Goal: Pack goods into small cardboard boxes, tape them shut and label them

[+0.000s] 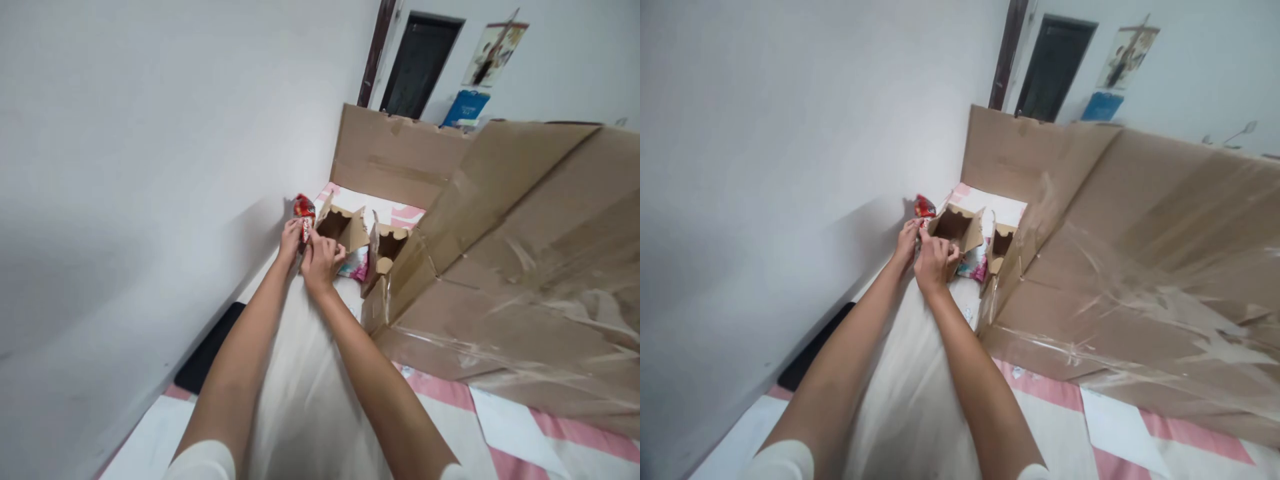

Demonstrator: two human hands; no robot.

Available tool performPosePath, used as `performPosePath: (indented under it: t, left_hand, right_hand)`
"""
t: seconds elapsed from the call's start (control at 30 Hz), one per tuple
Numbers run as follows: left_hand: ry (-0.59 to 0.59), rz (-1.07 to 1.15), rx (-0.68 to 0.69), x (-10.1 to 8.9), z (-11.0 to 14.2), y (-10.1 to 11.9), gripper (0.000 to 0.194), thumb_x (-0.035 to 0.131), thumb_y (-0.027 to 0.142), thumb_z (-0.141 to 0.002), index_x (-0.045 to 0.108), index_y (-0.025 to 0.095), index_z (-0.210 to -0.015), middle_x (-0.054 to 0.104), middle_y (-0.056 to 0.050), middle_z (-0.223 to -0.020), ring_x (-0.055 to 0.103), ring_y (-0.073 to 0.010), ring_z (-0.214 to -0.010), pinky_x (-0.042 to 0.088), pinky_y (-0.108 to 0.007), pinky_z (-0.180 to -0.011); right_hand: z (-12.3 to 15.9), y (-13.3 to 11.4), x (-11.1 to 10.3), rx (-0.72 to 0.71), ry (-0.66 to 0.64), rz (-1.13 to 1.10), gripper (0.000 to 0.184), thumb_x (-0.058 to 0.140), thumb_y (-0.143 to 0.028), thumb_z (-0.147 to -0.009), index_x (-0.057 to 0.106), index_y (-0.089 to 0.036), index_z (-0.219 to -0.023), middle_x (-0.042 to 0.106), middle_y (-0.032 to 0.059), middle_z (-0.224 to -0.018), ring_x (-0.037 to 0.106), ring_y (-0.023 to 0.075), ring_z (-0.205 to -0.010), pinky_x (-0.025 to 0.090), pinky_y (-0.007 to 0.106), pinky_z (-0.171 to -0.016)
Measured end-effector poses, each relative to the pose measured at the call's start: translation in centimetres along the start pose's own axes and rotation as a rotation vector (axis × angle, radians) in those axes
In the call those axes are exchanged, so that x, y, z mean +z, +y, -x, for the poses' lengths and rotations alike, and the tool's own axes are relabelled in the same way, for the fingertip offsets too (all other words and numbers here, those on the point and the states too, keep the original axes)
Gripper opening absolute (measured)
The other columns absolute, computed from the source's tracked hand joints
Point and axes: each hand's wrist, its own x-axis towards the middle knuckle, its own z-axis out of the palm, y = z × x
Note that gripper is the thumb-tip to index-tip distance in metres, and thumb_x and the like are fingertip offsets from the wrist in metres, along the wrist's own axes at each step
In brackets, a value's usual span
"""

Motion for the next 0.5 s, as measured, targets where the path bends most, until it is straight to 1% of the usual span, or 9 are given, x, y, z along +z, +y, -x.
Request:
performPosePath:
  t: [0.07, 0.13, 0.2, 0.27, 0.33, 0.4, 0.43, 0.47, 0.5]
  left_hand:
    - [-0.009, -0.126, 0.084, -1.1, 1.5, 2.9, 0.023, 0.072, 0.033, -0.090, 0.070, 0.015, -0.103, 0.065, -0.008, -0.122, 0.061, -0.0226, -0.115, 0.050, -0.046, -0.103]
    - [-0.025, -0.243, 0.142, -2.2, 3.6, 6.2, 0.017, 0.078, 0.026, -0.081, 0.074, 0.016, -0.094, 0.065, -0.007, -0.114, 0.060, -0.0228, -0.115, 0.046, -0.043, -0.108]
    - [-0.019, -0.342, 0.181, -3.5, 6.5, 9.7, 0.014, 0.081, 0.022, -0.073, 0.077, 0.017, -0.085, 0.065, -0.007, -0.105, 0.061, -0.0231, -0.111, 0.043, -0.040, -0.110]
    - [0.007, -0.421, 0.209, -5.2, 10.5, 13.5, 0.013, 0.081, 0.023, -0.070, 0.078, 0.018, -0.081, 0.065, -0.007, -0.100, 0.062, -0.0238, -0.107, 0.043, -0.040, -0.110]
    - [0.035, -0.480, 0.226, -7.4, 16.1, 17.3, 0.016, 0.081, 0.028, -0.070, 0.079, 0.021, -0.084, 0.066, -0.007, -0.102, 0.062, -0.0244, -0.107, 0.044, -0.041, -0.110]
    - [0.053, -0.518, 0.217, -10.0, 23.0, 21.1, 0.021, 0.080, 0.036, -0.073, 0.080, 0.024, -0.089, 0.067, -0.005, -0.104, 0.063, -0.0244, -0.107, 0.047, -0.041, -0.108]
    - [0.042, -0.533, 0.177, -11.4, 26.8, 22.9, 0.023, 0.080, 0.039, -0.073, 0.080, 0.027, -0.092, 0.068, -0.004, -0.108, 0.065, -0.0247, -0.107, 0.050, -0.041, -0.104]
    - [0.056, -0.526, 0.089, -12.9, 30.6, 24.6, 0.024, 0.081, 0.042, -0.072, 0.079, 0.030, -0.093, 0.068, -0.003, -0.112, 0.066, -0.0247, -0.106, 0.055, -0.040, -0.098]
    - [0.086, -0.533, -0.017, -14.3, 34.2, 26.3, 0.025, 0.083, 0.046, -0.070, 0.079, 0.032, -0.090, 0.068, -0.001, -0.115, 0.068, -0.0253, -0.104, 0.058, -0.038, -0.089]
  right_hand:
    - [2.8, -0.6, -1.3, -0.099, -0.028, -0.034, 0.045, 0.040, -0.020, -0.102, 0.057, -0.028, -0.143, 0.069, 0.0086, -0.124, 0.052, 0.0262, -0.122, 0.013, 0.050, -0.116]
    - [5.6, -1.4, -2.8, -0.169, -0.059, -0.053, 0.045, 0.045, -0.015, -0.099, 0.060, -0.029, -0.139, 0.071, 0.0076, -0.120, 0.054, 0.0267, -0.123, 0.014, 0.051, -0.116]
    - [8.1, -2.1, -4.7, -0.242, -0.081, -0.072, 0.047, 0.050, -0.012, -0.095, 0.062, -0.031, -0.136, 0.073, 0.0060, -0.116, 0.056, 0.0271, -0.122, 0.016, 0.053, -0.115]
    - [10.5, -2.9, -7.3, -0.353, -0.086, -0.102, 0.046, 0.052, -0.010, -0.093, 0.065, -0.033, -0.131, 0.074, 0.0034, -0.111, 0.059, 0.0257, -0.118, 0.020, 0.054, -0.114]
    - [13.2, -3.4, -11.0, -0.515, -0.046, -0.158, 0.042, 0.055, -0.009, -0.092, 0.068, -0.036, -0.122, 0.075, -0.0002, -0.104, 0.063, 0.0224, -0.111, 0.024, 0.053, -0.113]
    - [16.5, -3.6, -15.7, -0.707, 0.034, -0.235, 0.035, 0.060, -0.009, -0.091, 0.069, -0.038, -0.110, 0.074, -0.0035, -0.099, 0.066, 0.0189, -0.103, 0.028, 0.053, -0.112]
    - [18.3, -3.6, -18.3, -0.789, 0.075, -0.275, 0.030, 0.063, -0.010, -0.090, 0.069, -0.036, -0.104, 0.074, -0.0044, -0.096, 0.066, 0.0182, -0.101, 0.029, 0.054, -0.113]
    - [20.1, -3.4, -21.2, -0.853, 0.096, -0.309, 0.025, 0.066, -0.011, -0.089, 0.069, -0.034, -0.097, 0.073, -0.0044, -0.092, 0.067, 0.0184, -0.099, 0.031, 0.056, -0.114]
    - [21.9, -3.1, -24.0, -0.882, 0.083, -0.335, 0.019, 0.068, -0.011, -0.087, 0.068, -0.031, -0.090, 0.071, -0.0036, -0.086, 0.067, 0.0196, -0.099, 0.032, 0.059, -0.115]
